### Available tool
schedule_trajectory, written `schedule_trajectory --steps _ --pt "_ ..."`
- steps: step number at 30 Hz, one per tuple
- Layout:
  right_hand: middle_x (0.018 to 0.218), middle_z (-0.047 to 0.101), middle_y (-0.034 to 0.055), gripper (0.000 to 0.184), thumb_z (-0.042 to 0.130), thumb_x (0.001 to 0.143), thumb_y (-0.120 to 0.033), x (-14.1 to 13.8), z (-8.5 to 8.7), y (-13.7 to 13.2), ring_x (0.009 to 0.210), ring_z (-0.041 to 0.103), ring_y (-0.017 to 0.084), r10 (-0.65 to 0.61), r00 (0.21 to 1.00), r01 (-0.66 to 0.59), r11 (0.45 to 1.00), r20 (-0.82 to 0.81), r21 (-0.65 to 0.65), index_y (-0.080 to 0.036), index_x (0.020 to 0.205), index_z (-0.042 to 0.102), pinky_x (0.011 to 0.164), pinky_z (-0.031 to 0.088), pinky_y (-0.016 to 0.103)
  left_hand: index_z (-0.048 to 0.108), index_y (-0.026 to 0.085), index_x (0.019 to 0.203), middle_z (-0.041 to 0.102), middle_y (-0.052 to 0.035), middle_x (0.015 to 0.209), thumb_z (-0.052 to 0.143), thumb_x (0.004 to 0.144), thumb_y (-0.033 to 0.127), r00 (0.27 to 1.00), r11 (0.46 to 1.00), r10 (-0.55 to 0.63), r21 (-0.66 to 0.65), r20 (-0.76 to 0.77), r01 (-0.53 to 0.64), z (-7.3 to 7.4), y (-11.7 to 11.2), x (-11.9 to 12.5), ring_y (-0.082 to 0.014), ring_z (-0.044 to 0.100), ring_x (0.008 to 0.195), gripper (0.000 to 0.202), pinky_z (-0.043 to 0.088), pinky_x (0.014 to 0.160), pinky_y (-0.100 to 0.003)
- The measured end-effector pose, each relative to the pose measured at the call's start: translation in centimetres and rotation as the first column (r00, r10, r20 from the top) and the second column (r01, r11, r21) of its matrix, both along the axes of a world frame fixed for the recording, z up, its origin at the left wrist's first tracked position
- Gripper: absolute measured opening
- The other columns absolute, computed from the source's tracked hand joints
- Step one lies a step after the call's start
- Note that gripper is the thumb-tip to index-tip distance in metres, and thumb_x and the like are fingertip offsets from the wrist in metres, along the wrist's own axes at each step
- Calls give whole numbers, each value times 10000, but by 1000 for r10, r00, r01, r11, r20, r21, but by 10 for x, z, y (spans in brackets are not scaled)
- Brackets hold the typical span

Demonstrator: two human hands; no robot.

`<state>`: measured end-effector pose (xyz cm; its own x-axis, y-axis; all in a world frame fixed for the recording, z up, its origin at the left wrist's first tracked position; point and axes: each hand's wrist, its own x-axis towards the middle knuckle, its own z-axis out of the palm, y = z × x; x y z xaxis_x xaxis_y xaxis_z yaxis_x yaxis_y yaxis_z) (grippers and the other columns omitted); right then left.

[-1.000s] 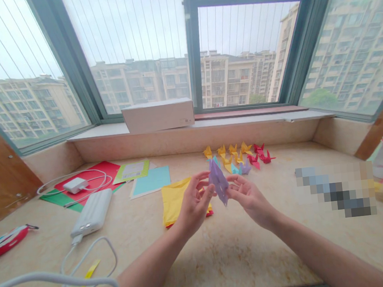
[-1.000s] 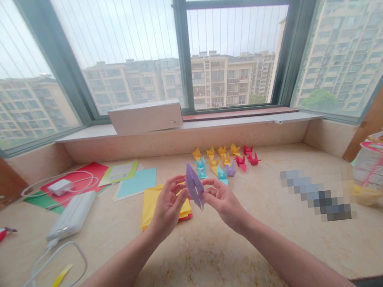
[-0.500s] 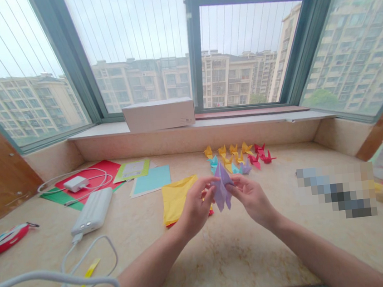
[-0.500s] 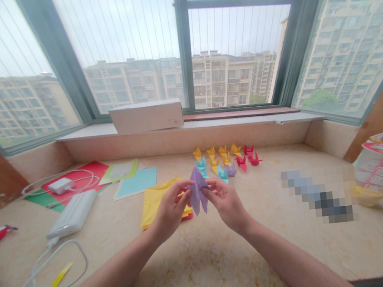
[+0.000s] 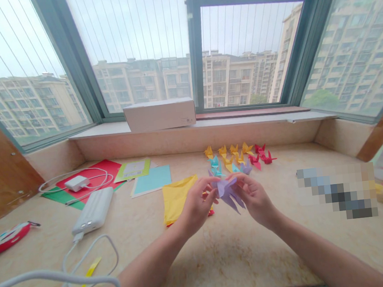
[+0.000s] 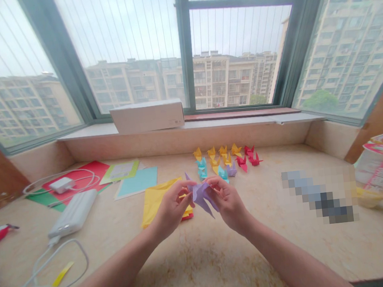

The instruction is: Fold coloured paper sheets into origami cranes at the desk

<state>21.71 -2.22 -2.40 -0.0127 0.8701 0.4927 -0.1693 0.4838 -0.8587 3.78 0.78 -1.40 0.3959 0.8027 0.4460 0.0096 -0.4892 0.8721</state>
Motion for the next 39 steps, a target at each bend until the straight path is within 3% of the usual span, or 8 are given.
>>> schedule_trajectory --steps 5,9,15,21,28,33,36,39 --pt "1118 592 53 103 635 877 -316 5 5 -5 854 598 161 -8 998 6 1000 61 27 -231 844 684 691 482 263 649 162 1052 613 -30 827 608 917 384 998 1000 7 -7 68 -7 0 2 -1 -117 624 623 263 534 593 -240" --pt "1069 619 68 208 567 883 -257 11 5 -4 1020 583 211 -85 979 79 996 184 39 -204 742 710 857 459 314 633 168 1082 615 -12 769 585 932 393 996 998 -43 -30 83 46 1 0 -2 -112 617 594 274 504 574 -226" --pt "842 663 19 165 680 854 -346 6 2 -3 732 606 163 29 984 -1 988 176 -157 -217 952 648 667 473 285 643 153 1136 601 -3 750 635 897 395 994 998 11 -64 112 -3 2 1 -2 -99 566 590 340 478 569 -213" --pt "930 664 28 143 681 870 -332 5 -5 1 791 604 163 -128 972 125 992 195 28 -236 968 645 726 496 307 586 129 1295 630 -56 862 601 908 446 996 996 5 -93 88 3 4 2 -2 -121 575 653 500 516 618 -244" --pt "966 687 46 137 663 897 -303 6 -13 -4 886 622 203 -324 905 256 933 277 253 -266 1029 652 799 517 360 621 185 1301 551 -162 1222 552 920 487 991 976 -4 216 -133 33 11 -6 -9 -290 541 1169 491 537 903 -390" --pt "980 687 44 159 633 916 -259 5 -10 -5 846 618 194 -365 865 253 910 344 329 -270 1072 656 797 519 362 386 270 1495 405 -159 1437 615 900 395 968 885 165 461 -188 -62 6 -6 -10 -321 427 1326 650 397 1089 -515" --pt "972 675 32 163 607 929 -217 4 -5 -5 842 607 181 -350 864 213 906 363 365 -274 1071 663 809 507 347 506 296 1413 267 -136 1543 624 902 349 950 815 245 571 -194 -94 3 -5 -12 -338 329 1409 527 357 1117 -524" --pt "954 658 32 134 604 931 -199 1 -4 -7 876 609 185 -311 894 190 915 323 356 -270 1033 656 797 505 333 581 265 1343 250 -145 1560 641 888 389 949 819 248 565 -195 -98 6 -4 -14 -343 331 1416 476 343 1127 -521"
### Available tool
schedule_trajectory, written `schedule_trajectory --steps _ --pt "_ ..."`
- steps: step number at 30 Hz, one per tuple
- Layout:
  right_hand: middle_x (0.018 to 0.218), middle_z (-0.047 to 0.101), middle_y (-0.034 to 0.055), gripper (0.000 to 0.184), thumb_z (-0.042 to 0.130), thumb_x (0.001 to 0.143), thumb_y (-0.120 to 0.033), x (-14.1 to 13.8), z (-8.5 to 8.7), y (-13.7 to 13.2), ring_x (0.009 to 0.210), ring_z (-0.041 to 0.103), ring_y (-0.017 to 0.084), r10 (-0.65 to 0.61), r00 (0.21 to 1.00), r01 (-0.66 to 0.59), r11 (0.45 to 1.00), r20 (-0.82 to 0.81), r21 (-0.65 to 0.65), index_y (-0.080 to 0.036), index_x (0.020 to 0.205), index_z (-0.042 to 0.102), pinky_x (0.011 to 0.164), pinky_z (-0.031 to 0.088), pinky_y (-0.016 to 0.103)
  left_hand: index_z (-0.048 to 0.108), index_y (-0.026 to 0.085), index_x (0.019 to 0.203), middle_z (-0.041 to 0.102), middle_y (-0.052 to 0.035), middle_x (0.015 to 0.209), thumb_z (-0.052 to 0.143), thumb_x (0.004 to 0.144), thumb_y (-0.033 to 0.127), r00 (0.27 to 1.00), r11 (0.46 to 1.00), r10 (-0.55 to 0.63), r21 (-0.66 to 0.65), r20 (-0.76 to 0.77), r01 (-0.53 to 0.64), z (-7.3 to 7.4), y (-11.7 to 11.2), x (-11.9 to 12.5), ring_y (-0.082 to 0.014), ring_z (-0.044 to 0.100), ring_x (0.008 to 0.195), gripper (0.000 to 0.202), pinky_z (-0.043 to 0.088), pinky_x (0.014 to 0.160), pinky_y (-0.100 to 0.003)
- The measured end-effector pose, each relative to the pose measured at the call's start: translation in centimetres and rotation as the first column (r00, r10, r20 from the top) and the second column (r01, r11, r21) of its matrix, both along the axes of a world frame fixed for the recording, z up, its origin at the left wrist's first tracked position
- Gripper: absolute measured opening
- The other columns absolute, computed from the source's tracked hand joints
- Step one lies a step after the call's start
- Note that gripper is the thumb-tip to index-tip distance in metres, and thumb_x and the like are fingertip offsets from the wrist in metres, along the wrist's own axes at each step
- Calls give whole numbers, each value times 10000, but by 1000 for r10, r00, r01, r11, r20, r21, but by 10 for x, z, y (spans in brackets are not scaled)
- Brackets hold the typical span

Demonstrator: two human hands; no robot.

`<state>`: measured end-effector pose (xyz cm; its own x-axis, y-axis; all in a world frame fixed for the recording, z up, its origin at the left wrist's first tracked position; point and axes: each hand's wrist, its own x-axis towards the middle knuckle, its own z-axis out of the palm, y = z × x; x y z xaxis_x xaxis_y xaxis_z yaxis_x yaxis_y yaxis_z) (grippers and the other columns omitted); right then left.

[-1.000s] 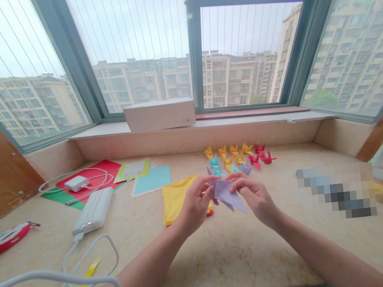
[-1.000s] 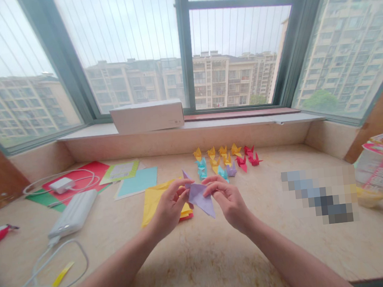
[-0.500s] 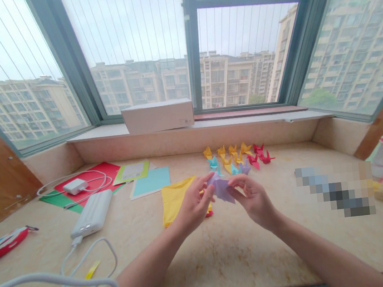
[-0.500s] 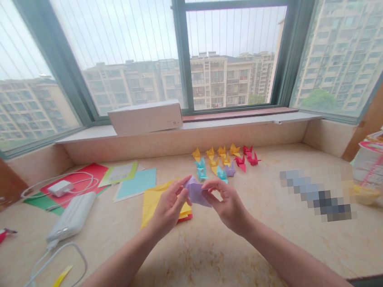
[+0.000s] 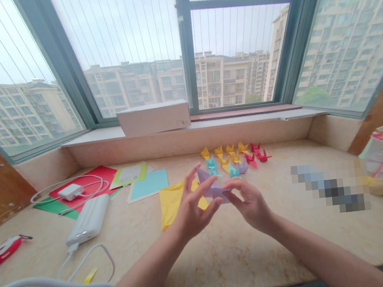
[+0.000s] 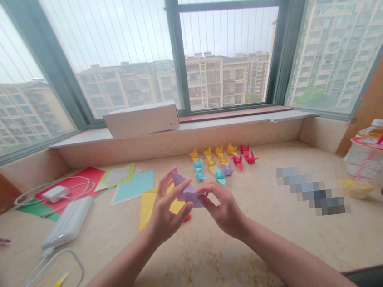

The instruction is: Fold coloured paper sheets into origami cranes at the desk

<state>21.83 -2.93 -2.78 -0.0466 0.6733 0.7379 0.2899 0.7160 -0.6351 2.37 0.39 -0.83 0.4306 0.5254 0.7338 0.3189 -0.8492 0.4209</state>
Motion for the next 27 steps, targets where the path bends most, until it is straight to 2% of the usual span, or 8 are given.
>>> schedule_trajectory --steps 7,10,14,17,19,21,24,27 --pt "930 639 44 59 591 940 -206 -5 -1 -3 900 620 196 75 986 -67 996 -147 56 -257 960 612 799 514 348 586 225 1353 61 -134 1650 608 880 493 986 989 -79 -132 -147 60 7 -8 -2 -397 159 1493 544 314 1138 -532" --pt "942 642 50 39 583 945 -219 -5 -1 -3 915 625 200 63 988 -55 997 -143 60 -256 951 594 822 512 360 565 223 1371 194 -158 1623 552 899 543 994 985 -96 -147 -47 88 9 -10 -2 -374 254 1467 570 295 1144 -536" --pt "1005 664 64 41 566 955 -239 -2 -2 0 974 634 203 64 990 -60 998 -128 36 -253 917 565 884 506 382 596 214 1316 465 -152 1483 361 968 585 981 958 -128 -238 144 160 9 -6 -1 -325 435 1363 560 327 1118 -520" --pt "1060 683 85 70 583 948 -277 0 -4 3 1033 640 220 40 995 -44 998 -92 -38 -245 891 561 914 502 395 614 193 1241 653 -137 1239 436 974 508 971 918 -101 -355 216 174 7 -3 3 -284 586 1184 450 420 1038 -466" --pt "1074 693 85 84 597 941 -287 1 -3 3 1048 646 225 32 997 -37 997 -71 -72 -241 880 563 914 502 393 621 186 1174 693 -116 1108 527 951 440 975 906 -56 -399 214 140 5 -2 6 -258 635 1066 350 466 974 -429" --pt "1045 704 71 77 600 941 -284 0 -3 2 1011 660 218 32 997 -38 996 -70 -80 -242 883 570 887 510 377 617 194 1152 677 -106 1117 579 929 379 980 929 -7 -361 201 80 3 -1 8 -249 628 1072 293 473 963 -414" --pt "967 706 49 64 600 943 -282 -1 -3 0 926 663 202 15 997 -21 997 -79 -71 -245 891 587 841 515 359 623 206 1129 631 -107 1197 637 886 305 982 977 49 -214 184 -9 3 0 10 -251 586 1152 263 456 996 -415" --pt "897 692 40 65 636 921 -302 -3 -5 0 848 648 194 -64 995 58 995 -78 -85 -245 930 606 803 514 354 650 199 1021 676 -93 1081 629 886 276 987 991 24 -133 157 -3 4 -2 10 -229 634 1036 157 494 938 -391"
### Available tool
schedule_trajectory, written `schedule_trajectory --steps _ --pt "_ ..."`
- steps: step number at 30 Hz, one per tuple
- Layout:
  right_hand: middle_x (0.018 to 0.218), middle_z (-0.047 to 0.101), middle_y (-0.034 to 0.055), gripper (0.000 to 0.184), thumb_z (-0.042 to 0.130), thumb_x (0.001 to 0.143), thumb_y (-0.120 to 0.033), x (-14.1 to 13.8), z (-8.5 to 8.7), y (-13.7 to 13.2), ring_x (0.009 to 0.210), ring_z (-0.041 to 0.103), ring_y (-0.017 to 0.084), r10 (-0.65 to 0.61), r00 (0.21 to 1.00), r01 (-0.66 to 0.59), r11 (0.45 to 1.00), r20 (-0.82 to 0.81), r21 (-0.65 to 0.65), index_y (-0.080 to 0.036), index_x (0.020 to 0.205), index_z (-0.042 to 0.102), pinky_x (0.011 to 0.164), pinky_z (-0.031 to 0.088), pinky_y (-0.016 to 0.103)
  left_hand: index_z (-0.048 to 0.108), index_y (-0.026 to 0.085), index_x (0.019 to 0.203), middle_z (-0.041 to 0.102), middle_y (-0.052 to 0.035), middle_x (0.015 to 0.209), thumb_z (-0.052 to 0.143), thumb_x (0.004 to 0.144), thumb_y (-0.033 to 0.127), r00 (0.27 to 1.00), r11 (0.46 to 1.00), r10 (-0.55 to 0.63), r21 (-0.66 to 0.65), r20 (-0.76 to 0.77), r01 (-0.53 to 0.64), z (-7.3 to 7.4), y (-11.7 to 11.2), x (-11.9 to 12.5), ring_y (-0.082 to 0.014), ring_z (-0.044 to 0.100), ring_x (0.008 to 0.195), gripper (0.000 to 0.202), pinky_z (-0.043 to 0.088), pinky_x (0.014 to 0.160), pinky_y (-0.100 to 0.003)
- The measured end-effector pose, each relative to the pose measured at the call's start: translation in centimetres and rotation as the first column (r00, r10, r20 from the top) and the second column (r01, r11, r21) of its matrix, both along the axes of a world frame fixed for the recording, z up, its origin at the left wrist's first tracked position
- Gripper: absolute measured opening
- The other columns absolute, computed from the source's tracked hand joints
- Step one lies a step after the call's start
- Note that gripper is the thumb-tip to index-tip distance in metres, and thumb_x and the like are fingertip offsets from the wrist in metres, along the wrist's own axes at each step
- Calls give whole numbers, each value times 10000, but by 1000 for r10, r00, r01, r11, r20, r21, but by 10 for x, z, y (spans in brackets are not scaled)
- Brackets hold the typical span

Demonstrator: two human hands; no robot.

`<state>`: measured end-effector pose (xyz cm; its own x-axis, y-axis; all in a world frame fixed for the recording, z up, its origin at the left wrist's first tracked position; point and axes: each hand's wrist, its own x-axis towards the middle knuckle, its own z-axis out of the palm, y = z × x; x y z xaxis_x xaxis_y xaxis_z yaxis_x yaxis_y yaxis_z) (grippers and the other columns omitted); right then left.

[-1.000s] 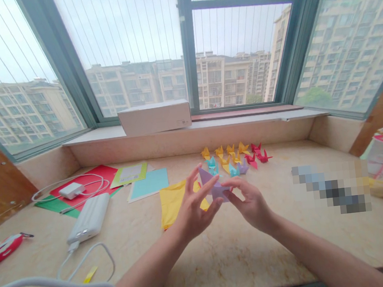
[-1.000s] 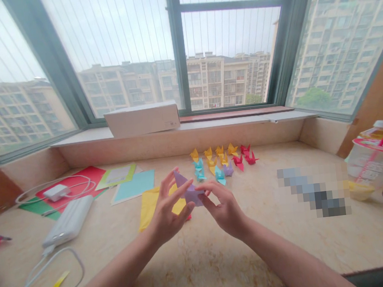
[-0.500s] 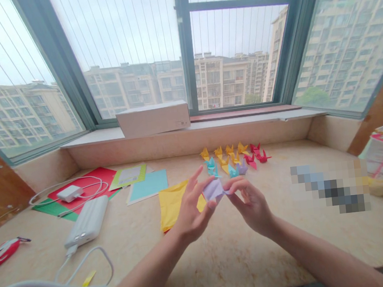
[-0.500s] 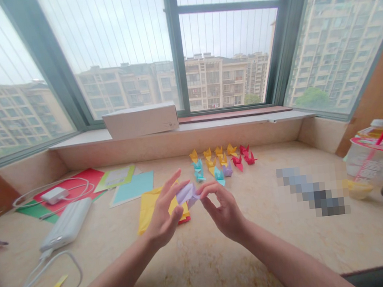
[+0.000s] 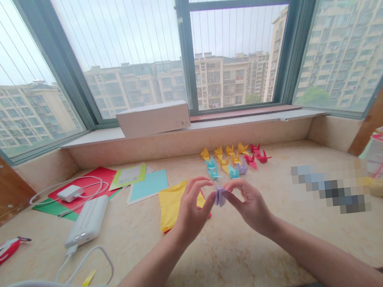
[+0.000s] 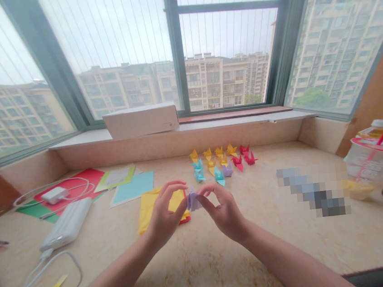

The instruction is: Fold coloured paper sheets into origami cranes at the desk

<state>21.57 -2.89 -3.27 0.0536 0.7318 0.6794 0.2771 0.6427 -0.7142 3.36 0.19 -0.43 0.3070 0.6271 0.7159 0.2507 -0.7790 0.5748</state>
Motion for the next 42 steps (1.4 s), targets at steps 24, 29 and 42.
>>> schedule_trajectory --steps 24,29,42 --pt "1020 753 72 278 662 848 -367 6 11 7 914 689 224 71 945 -167 944 -319 -283 -207 1055 755 833 561 365 531 210 1364 673 -128 1143 708 846 305 942 830 -268 -449 201 332 -5 -2 2 -232 656 1049 556 560 866 -351" --pt "1153 673 79 334 662 852 -338 5 8 7 1013 665 214 147 948 -216 949 -284 -230 -218 1156 731 907 537 347 473 206 1421 618 -146 1230 760 780 306 968 860 -229 -444 104 251 -8 1 0 -256 616 1112 709 554 891 -380" --pt "859 761 73 316 657 881 -458 6 13 5 809 690 206 103 986 -138 942 -129 -306 -172 937 779 784 535 335 528 170 1365 593 -155 1292 587 873 225 982 997 27 -72 -190 -41 -18 14 -1 -271 568 1205 499 476 1033 -462"
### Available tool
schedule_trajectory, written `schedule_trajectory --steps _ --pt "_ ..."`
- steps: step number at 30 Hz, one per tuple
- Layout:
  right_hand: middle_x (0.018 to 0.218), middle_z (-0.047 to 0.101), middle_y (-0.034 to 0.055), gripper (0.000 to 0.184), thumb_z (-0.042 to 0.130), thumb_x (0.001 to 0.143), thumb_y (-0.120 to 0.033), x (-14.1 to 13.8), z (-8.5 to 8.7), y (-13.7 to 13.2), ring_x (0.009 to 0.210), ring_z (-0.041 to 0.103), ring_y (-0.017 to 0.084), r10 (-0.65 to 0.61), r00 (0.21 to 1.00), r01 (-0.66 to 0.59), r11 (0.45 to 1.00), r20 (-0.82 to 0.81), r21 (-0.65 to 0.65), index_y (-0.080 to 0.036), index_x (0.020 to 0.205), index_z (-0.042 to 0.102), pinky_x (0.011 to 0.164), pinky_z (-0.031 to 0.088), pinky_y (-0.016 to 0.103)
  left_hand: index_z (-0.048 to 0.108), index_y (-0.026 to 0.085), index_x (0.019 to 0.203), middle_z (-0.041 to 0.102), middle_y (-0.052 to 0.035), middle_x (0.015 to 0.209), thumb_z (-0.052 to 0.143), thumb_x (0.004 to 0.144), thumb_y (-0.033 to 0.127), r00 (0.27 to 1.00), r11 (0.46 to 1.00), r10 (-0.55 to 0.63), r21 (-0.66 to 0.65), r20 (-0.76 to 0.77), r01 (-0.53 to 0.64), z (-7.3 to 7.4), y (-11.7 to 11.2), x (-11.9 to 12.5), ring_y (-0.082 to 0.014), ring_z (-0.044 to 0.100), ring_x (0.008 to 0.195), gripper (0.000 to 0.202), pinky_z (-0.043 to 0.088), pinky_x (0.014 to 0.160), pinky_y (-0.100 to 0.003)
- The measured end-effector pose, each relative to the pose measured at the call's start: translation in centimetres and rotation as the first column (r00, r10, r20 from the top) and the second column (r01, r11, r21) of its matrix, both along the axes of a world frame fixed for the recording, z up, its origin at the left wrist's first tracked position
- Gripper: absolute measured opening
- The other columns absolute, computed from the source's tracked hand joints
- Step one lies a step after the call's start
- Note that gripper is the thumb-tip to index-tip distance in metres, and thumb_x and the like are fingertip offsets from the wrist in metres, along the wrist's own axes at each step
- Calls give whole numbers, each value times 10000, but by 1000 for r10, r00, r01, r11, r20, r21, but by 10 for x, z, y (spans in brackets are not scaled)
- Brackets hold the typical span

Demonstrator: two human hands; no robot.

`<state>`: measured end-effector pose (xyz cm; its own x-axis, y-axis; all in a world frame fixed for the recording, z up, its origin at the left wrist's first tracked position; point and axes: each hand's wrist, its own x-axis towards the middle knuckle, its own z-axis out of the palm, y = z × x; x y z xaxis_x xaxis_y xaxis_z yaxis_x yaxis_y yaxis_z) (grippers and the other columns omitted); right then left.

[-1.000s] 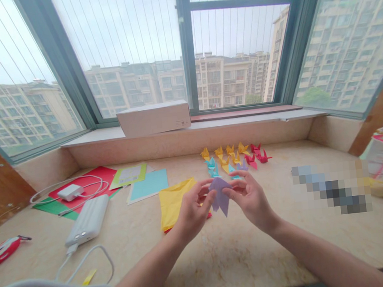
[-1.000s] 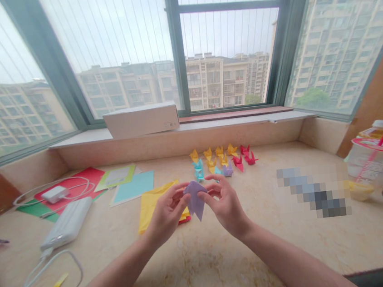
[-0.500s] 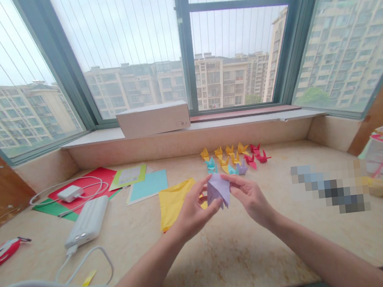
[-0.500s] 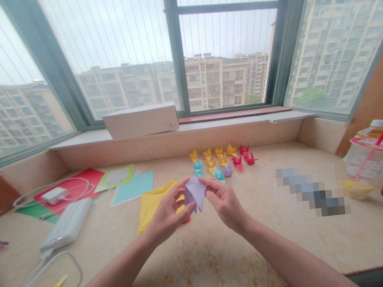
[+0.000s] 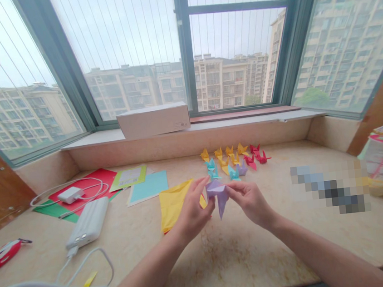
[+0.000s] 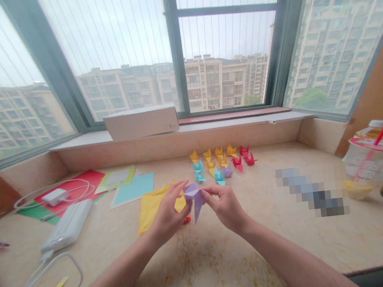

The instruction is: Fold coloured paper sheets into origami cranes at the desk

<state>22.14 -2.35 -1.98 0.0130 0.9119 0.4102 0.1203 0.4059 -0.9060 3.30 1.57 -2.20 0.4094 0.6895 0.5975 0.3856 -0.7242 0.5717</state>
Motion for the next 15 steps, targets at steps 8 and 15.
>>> schedule_trajectory --steps 8,15 --pt "660 723 49 375 648 876 -507 -5 -2 -1 609 671 169 16 999 -18 999 -45 -49 -136 860 706 610 521 279 514 219 1369 617 -119 1174 632 832 145 998 990 1 143 -64 9 -2 -3 0 -244 608 1087 555 519 954 -412" --pt "612 684 12 380 678 870 -472 1 0 6 526 603 113 206 964 -230 963 -167 -139 -137 1039 742 557 465 234 508 217 1337 643 -88 1123 529 868 91 998 995 -34 94 46 29 3 -2 -1 -185 653 991 486 549 861 -320"
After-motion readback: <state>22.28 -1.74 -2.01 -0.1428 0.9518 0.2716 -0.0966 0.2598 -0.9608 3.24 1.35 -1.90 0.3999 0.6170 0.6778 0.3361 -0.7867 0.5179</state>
